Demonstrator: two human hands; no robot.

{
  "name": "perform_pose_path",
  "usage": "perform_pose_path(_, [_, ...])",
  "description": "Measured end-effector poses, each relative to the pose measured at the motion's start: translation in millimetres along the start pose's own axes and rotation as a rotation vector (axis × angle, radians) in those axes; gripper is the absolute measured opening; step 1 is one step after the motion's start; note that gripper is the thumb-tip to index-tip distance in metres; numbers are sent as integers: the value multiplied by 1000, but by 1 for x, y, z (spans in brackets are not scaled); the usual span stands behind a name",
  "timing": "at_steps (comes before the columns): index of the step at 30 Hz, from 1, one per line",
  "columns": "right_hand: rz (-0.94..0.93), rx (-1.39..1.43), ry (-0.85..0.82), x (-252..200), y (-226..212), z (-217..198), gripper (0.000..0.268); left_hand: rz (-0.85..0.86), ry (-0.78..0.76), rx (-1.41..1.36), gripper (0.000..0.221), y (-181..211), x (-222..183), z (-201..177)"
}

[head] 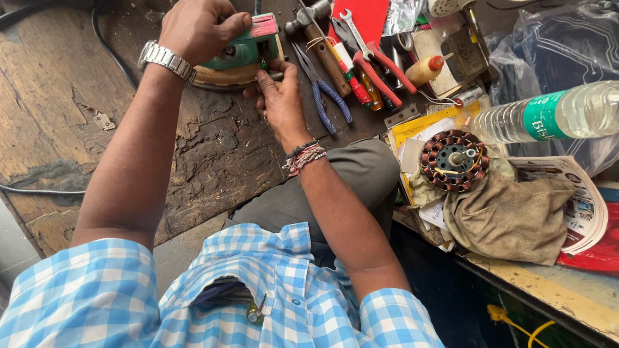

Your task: The person disassembles a teal electric iron on a cluttered workbench, using pliers and a screwdriver to remove screws and access internal components. The person manipulates wires and parts inside the iron's casing throughout the clip.

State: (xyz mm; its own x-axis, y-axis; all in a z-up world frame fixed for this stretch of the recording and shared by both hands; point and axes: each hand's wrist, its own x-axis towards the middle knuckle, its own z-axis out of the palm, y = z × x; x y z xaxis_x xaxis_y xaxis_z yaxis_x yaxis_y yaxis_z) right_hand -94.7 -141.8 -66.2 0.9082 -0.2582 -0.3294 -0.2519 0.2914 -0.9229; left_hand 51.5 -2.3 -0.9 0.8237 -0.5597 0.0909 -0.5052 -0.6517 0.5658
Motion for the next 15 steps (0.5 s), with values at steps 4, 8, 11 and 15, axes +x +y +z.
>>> perform_pose_path(4, [-89,232,-53,2,10,-1,32,-23,-22,-25,38,2,-2,-2])
perform_pose_path(8, [-134,235,-108,0,9,1,29,-23,-9,8,39,4,-4,-5])
perform_pose_path(11, [-208,-182,-52,-1,0,-8,27,-31,-18,2,41,4,-3,-4])
perform_pose_path(15, [-373,-423,88,-1,-19,-26,28,-21,-8,29,42,2,-3,-2])
